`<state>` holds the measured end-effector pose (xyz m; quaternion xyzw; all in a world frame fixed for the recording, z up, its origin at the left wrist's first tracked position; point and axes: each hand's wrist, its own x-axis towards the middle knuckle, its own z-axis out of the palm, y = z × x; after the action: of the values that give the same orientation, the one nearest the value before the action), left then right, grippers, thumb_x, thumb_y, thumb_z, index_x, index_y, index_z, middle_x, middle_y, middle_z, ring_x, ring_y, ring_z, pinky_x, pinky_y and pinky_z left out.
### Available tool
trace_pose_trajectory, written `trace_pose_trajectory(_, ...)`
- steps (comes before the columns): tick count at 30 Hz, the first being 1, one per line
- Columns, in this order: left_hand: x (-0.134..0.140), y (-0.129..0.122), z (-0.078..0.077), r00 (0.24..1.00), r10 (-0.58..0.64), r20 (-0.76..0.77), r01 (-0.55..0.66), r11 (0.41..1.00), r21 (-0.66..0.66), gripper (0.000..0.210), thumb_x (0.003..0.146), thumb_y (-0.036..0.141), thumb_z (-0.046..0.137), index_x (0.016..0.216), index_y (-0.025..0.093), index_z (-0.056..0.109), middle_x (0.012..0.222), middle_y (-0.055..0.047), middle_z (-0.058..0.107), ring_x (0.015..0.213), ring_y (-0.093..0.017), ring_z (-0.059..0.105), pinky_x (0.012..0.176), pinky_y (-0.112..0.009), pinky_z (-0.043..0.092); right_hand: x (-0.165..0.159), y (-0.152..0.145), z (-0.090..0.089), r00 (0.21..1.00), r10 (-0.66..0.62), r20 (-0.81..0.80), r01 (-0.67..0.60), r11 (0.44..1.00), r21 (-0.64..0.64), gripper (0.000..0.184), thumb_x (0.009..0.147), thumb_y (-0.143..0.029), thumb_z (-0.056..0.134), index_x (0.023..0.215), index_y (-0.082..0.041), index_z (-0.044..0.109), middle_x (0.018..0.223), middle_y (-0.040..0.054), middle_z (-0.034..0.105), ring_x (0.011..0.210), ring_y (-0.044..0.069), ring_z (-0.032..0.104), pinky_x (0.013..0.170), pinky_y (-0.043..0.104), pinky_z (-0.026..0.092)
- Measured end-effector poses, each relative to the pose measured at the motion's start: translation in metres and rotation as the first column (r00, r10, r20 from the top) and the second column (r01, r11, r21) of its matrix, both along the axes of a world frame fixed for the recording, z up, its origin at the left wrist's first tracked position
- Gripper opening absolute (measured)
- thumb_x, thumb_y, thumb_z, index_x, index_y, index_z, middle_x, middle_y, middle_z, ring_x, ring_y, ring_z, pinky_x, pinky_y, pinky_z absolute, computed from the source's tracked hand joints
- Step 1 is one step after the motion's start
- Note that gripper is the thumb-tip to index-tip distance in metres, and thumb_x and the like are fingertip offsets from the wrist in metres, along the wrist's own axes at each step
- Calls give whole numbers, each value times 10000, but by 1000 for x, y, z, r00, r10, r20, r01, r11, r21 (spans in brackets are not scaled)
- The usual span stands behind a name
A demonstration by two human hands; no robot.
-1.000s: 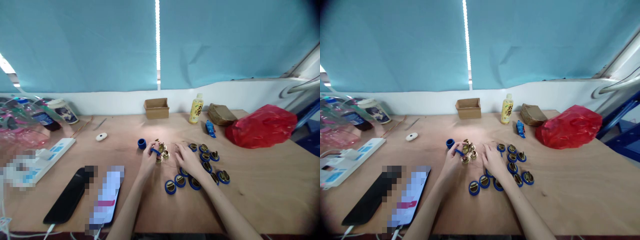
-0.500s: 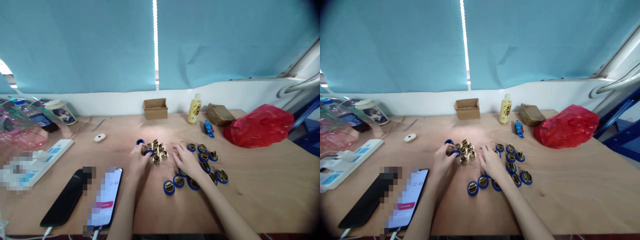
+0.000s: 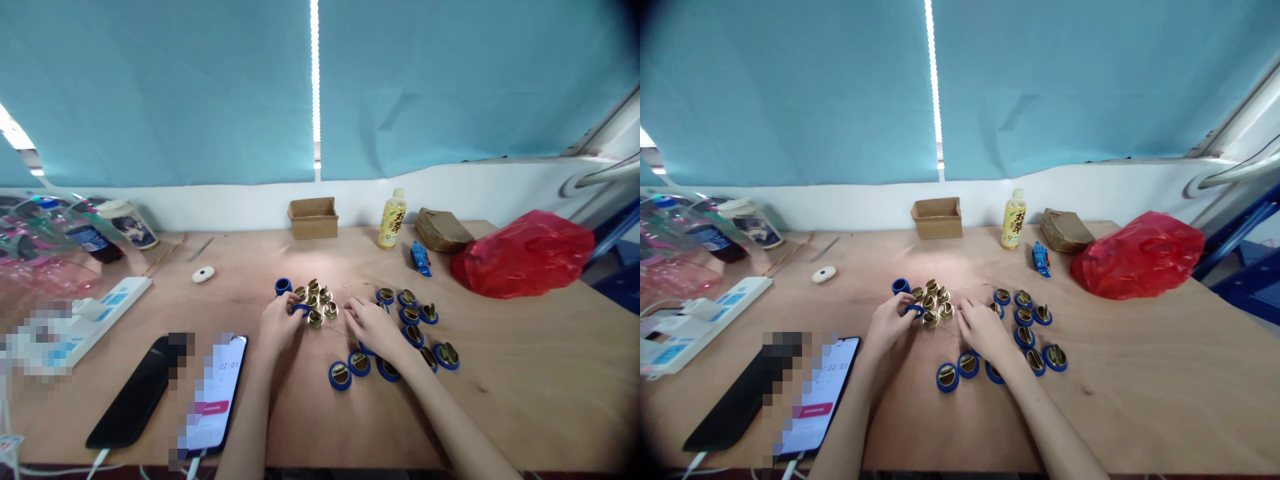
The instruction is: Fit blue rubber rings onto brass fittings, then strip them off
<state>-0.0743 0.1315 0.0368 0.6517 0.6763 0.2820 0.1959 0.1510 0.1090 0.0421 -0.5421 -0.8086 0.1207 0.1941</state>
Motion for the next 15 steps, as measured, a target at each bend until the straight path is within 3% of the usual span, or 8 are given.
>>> trace_pose_trajectory(4, -1, 2, 3, 998, 41, 48, -42, 999, 27, 157, 763, 264, 578, 901, 232, 645, 983, -70, 741, 916, -266, 676, 794, -344, 460, 0, 1, 0, 1000, -12, 19, 12, 1000, -3, 158, 969, -216, 426, 929, -181, 575, 960, 74, 666, 814, 190, 639, 665, 263, 387)
trace_pose_trajectory(8, -7, 5, 1, 990, 112, 84, -119, 990, 82, 122, 728, 269, 584, 827, 221, 636, 818, -57, 718, 716, -224, 643, 703, -333, 462, 0, 1, 1, 1000, -12, 14, 12, 1000, -6, 160, 973, -220, 428, 933, -180, 577, 955, 69, 670, 816, 191, 640, 672, 264, 391)
trace_pose_trajectory(11, -17, 11, -2, 956, 144, 255, -164, 985, 58, 156, 672, 273, 606, 808, 204, 632, 751, -34, 689, 612, -181, 599, 620, -297, 458, -1, 0, 1, 1000, -1, 12, 1, 1000, -6, 164, 975, -217, 428, 919, -179, 577, 932, 62, 670, 801, 190, 640, 673, 266, 392)
trace_pose_trajectory(15, -29, 15, 1, 867, 155, 473, -175, 985, -3, 222, 604, 251, 603, 809, 169, 630, 744, -45, 698, 679, -190, 643, 644, -288, 485, -2, -1, 2, 1000, 13, 16, -13, 1000, -6, 178, 978, -210, 420, 907, -176, 579, 906, 64, 667, 814, 192, 640, 693, 268, 398)
